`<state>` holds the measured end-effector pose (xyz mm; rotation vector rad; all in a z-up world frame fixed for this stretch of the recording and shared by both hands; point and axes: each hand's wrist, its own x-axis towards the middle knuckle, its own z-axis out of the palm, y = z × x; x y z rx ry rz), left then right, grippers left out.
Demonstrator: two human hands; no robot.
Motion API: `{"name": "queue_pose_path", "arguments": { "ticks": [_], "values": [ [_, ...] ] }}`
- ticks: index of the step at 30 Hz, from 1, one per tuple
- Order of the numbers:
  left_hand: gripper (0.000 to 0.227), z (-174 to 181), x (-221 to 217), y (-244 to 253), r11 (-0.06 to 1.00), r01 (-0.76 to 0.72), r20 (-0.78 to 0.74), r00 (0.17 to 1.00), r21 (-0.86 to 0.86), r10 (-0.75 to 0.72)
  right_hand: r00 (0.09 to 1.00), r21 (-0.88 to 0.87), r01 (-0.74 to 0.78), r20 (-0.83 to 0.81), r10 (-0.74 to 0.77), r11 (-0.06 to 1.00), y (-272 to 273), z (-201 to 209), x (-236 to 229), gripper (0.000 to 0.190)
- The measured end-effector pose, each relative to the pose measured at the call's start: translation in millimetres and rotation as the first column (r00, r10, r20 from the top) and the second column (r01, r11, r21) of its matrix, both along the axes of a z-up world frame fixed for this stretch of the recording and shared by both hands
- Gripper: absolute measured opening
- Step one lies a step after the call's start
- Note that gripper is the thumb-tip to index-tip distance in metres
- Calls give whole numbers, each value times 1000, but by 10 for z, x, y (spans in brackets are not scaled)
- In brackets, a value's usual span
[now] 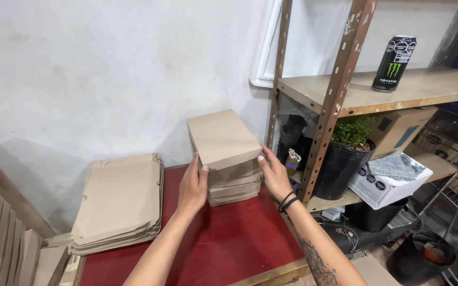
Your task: The person assembles flat-packed cardboard boxes by folding the side flaps and tucking the tabs into slots to form rectangular containers. The person repeats this process for multiple boxes, stacking the finished ones on the table.
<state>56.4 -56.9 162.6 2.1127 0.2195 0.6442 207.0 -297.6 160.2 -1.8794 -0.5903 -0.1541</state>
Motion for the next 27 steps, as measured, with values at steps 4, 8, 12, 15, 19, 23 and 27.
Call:
{"name": "queue_pose_path", "arguments": {
  "ticks": [4, 8, 12, 15, 19, 23, 27],
  "values": [
    [74, -382, -250, 140, 990, -4, 121, 992, -140, 21, 988, 68, -77, 135, 67, 995, 88, 113, -410, 60],
    [83, -860, -618, 202, 960, -75, 95, 990, -271, 104, 911, 75, -221, 371, 178, 972, 252, -52, -749, 52],
    [93, -1225, -1171, 124, 940, -204, -150, 974, -274, 167, 825, 33, -356, 479, 298, 934, 413, -334, -1235, 46],
    [96, -1426, -1599, 37, 977, -107, -244, 968, -183, 60, 802, 24, -393, 498, 330, 919, 512, -660, -1485, 44],
    [89, -1648, -1901, 49, 988, -88, -459, 878, 124, 136, 769, -2, -434, 520, 371, 901, 596, -1008, -1754, 42],
    [76, -1752, -2012, 110, 946, -73, -235, 960, 317, 152, 730, -20, -503, 524, 438, 864, 653, -1183, -1965, 52],
    [79, -1422, -1977, 163, 905, -151, 306, 952, 399, 24, 692, -54, -492, 582, 427, 869, 694, -1119, -1955, 48]
  ]
}}
